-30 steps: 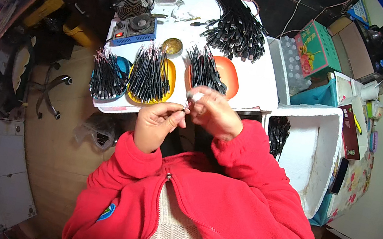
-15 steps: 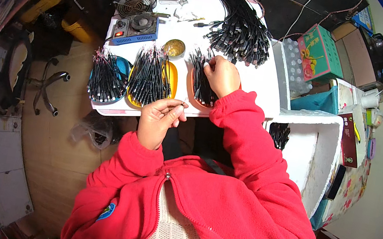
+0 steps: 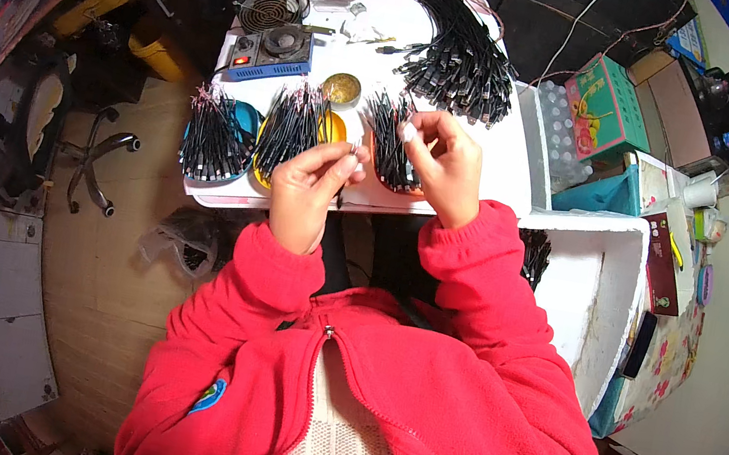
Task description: The person repeatedly strips the ends of black wires, applies solder to the exposed strands, and places the finished wires into a tray. The process is repeated for multiple wires throughout the clip.
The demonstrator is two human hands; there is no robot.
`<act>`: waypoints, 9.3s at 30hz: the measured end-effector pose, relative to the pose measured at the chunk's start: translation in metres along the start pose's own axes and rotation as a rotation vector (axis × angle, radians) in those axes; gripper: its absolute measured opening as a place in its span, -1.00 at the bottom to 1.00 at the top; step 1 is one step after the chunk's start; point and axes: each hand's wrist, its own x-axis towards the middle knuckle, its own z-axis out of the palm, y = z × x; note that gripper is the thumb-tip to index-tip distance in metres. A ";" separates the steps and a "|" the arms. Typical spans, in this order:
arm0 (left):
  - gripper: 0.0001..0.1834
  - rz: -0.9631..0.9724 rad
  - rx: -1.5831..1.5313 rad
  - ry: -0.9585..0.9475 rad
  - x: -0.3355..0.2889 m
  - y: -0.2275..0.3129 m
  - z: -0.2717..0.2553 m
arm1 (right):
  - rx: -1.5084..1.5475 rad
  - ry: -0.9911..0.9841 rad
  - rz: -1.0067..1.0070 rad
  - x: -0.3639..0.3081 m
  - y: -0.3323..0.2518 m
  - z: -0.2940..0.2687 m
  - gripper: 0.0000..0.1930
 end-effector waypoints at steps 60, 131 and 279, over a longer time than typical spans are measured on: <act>-0.85 -0.316 0.024 -0.211 -0.029 0.006 -0.029 | -0.474 -0.309 -0.413 -0.019 0.029 0.017 -0.83; -0.83 0.264 0.363 -0.128 -0.039 0.036 0.046 | 0.711 -0.192 0.098 -0.050 -0.077 -0.031 -0.86; -0.89 -0.444 0.320 -0.529 -0.059 0.048 0.006 | -0.378 -0.435 -0.692 -0.080 -0.066 -0.054 -0.74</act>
